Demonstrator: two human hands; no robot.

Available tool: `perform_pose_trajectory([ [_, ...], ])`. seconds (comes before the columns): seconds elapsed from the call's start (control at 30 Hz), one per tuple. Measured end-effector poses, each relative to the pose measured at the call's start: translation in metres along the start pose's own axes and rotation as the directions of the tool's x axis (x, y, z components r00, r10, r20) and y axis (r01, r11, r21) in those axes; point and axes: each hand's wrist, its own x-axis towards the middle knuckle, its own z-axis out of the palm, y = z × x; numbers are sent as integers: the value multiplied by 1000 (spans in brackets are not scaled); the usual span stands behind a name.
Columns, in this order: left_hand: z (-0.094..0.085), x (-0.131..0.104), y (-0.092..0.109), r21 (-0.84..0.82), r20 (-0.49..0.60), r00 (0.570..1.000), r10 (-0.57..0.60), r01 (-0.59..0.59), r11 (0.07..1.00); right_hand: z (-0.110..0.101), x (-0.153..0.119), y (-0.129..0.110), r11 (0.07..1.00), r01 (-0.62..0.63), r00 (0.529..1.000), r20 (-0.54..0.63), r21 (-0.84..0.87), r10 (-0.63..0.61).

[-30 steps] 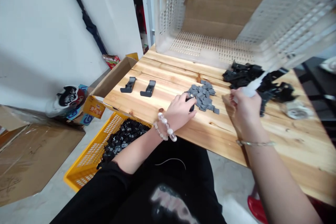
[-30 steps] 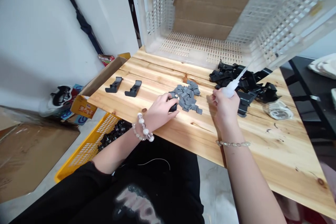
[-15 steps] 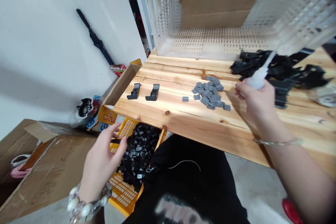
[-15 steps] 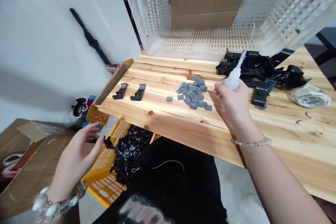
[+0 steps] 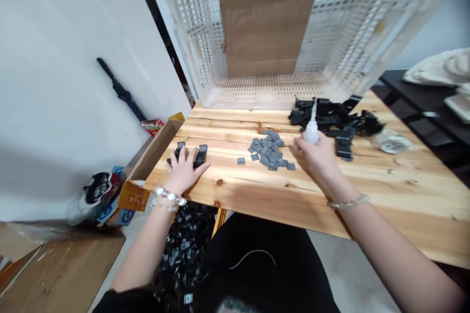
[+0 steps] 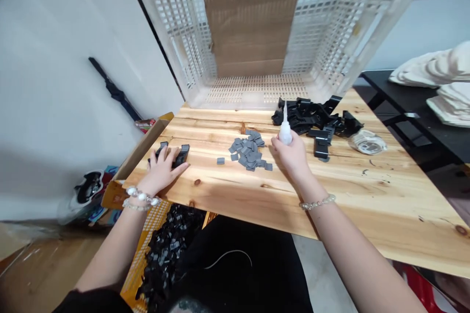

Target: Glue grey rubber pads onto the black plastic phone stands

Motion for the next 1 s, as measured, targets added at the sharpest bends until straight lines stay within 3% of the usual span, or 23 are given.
perform_pose_trajectory([
  [0.1,5,42,2,66,117,991,59,-67,996,1,-1,-2,1000,4,1000,18,-8,-4],
  [0.37,4,163,16,118,72,992,105,-113,987,6,-4,-5,1000,-5,998,67,-31,7],
  [0.53,9,199,17,113,42,996,83,-87,990,4,-3,-5,1000,1,998,67,-31,2],
  [0.67,5,195,19,105,1,989,146,-145,984,5,-4,-6,1000,14,996,85,-12,-13],
  [0.8,-3,170,32,76,-57,969,241,-237,969,7,-4,-5,999,44,993,107,-11,-42],
  [0.9,-3,126,43,36,-40,921,388,-387,921,9,-1,0,997,66,991,121,-29,-62],
  [1.0,7,62,48,-13,25,852,523,-523,852,12,4,9,995,83,989,128,-55,-75],
])
